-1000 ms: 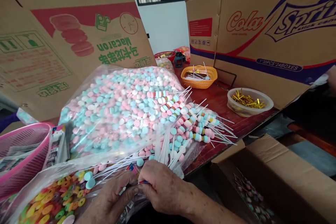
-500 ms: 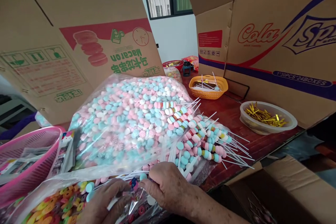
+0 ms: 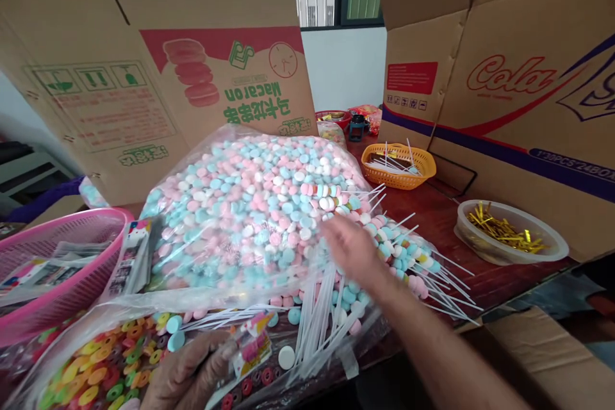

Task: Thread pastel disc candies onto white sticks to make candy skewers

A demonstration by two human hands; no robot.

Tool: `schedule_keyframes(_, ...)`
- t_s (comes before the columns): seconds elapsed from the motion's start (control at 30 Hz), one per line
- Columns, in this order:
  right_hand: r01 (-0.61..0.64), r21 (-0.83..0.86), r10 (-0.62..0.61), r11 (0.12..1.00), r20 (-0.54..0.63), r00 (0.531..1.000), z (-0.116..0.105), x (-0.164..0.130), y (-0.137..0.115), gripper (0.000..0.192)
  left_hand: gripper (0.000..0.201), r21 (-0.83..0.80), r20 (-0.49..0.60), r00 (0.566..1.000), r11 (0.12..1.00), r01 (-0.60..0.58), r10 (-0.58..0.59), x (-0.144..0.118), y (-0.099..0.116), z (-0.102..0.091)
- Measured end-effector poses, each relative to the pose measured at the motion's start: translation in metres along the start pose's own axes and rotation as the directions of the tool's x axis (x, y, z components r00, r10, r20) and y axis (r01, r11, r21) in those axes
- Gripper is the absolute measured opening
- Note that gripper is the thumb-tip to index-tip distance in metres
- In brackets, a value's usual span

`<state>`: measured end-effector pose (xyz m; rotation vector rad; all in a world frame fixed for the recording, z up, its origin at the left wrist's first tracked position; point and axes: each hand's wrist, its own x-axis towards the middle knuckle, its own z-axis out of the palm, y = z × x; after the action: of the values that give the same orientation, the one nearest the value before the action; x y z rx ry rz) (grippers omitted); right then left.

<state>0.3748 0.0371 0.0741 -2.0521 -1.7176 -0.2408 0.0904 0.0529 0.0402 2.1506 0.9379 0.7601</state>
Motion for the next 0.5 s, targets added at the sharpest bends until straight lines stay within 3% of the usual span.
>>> schedule_keyframes(0.07, -0.073, -0.116, 0.069, 0.991, -0.037, 0.997, -0.01, 0.038, 0.041, 0.025, 0.021, -0.01, -0.079, 0.997, 1.0, -0.021, 0.02, 0.001, -0.005, -0.007)
schedule_keyframes(0.17, -0.022, -0.164, 0.039, 0.986, 0.102, 0.994, -0.006, 0.085, 0.087, 0.016, 0.02, -0.035, -0.22, 0.972, 0.996, -0.087, 0.077, -0.001, -0.009, -0.01)
schedule_keyframes(0.23, 0.037, -0.166, -0.006, 0.985, 0.182, 0.983, 0.003, 0.101, 0.1, 0.012, 0.019, -0.056, -0.26, 0.961, 0.993, -0.108, 0.09, -0.004, -0.01, -0.01)
schedule_keyframes(0.37, 0.129, -0.176, -0.105, 0.976, 0.141, 0.984, -0.003, 0.097, 0.095, 0.016, 0.019, -0.085, -0.306, 0.948, 0.989, -0.119, 0.088, -0.012, -0.012, -0.01)
schedule_keyframes(0.5, 0.273, -0.079, -0.28, 0.959, -0.11, 0.954, -0.029, 0.041, 0.061, 0.035, 0.018, -0.12, -0.31, 0.942, 0.978, -0.171, 0.127, -0.019, -0.012, -0.014)
